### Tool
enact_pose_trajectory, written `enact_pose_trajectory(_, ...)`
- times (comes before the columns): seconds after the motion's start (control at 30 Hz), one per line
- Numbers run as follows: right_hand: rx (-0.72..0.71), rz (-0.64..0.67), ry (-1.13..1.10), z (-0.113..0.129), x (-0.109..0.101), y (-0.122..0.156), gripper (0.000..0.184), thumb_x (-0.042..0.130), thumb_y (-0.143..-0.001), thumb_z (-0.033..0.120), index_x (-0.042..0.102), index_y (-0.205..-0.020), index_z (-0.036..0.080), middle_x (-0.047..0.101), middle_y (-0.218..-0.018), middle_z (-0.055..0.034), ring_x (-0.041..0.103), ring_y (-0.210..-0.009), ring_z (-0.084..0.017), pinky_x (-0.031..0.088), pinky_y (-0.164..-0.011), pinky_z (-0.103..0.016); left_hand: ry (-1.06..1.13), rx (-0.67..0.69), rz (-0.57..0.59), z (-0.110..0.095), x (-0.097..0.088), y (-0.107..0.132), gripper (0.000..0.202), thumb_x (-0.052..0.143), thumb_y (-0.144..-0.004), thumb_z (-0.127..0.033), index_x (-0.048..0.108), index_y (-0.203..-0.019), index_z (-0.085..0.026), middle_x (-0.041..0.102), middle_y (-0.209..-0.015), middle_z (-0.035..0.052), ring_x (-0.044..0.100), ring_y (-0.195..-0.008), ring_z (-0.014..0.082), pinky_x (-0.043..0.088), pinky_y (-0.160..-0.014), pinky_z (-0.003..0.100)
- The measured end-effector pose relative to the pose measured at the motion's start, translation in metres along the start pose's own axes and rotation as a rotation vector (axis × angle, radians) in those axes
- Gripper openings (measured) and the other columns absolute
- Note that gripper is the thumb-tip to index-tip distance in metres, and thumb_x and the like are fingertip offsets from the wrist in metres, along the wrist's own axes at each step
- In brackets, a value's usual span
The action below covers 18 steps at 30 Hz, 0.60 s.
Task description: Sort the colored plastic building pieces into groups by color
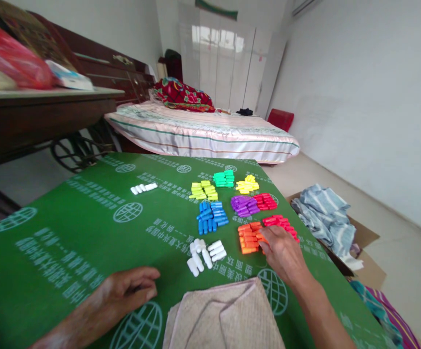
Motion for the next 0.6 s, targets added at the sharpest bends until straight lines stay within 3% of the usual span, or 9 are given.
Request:
enact_pose_trajectory(0.2, 0.073, -0.183, 0.011, 0.032, -0.006, -0.013, 0.027, 0.047, -0.086, 0.020, 0.067, -0.104, 0.014, 0.067, -0.104, -0.0133, 0.061, -0.097, -0.026, 0.048, -0.088, -0.041, 0.001, 0.028, 0.003, 0.003, 0.001, 0.001, 0.038, 0.058, -0.070, -0.047, 0.066, -0.096, -0.020, 0.068, -0.075, -0.0001, 0.062, -0.071, 0.0166, 0.048, -0.066, 0.024)
enact_pose_trajectory(0.37, 0.049, -0.244, -0.195, 0.077, -0.005, -0.027, 0.025, 0.048, -0.086, 0.020, 0.068, -0.101, 0.016, 0.069, -0.095, -0.0107, 0.062, -0.089, -0.022, 0.050, -0.080, -0.034, 0.028, 0.049, 0.005, 0.004, 0.002, 0.005, 0.036, 0.057, -0.071, -0.047, 0.064, -0.094, -0.019, 0.067, -0.075, 0.0000, 0.061, -0.072, 0.0158, 0.047, -0.067, 0.024)
enact_pose_trajectory(0.5, -0.060, -0.103, -0.505, 0.133, -0.006, -0.039, 0.020, 0.049, -0.085, 0.018, 0.069, -0.085, 0.019, 0.069, -0.080, -0.0043, 0.062, -0.079, -0.016, 0.047, -0.073, -0.025, 0.069, 0.066, -0.036, 0.010, 0.006, 0.005, 0.034, 0.057, -0.071, -0.046, 0.063, -0.091, -0.019, 0.066, -0.071, -0.0006, 0.059, -0.067, 0.0147, 0.046, -0.063, 0.024)
enact_pose_trajectory(0.6, -0.029, 0.039, -0.822, 0.174, -0.005, -0.049, 0.021, 0.051, -0.085, 0.023, 0.068, -0.074, 0.018, 0.063, -0.065, 0.0012, 0.055, -0.060, -0.010, 0.042, -0.059, -0.019, 0.099, 0.093, -0.068, 0.011, 0.009, 0.006, 0.031, 0.059, -0.070, -0.043, 0.062, -0.089, -0.019, 0.064, -0.067, -0.0011, 0.057, -0.064, 0.0139, 0.045, -0.061, 0.024)
Point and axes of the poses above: each hand's wrist, its own y-axis away from the middle knuckle, its own x-axis out of the palm, z = x × y, the point moved 1 cm from there along -y, towards the middle knuckle
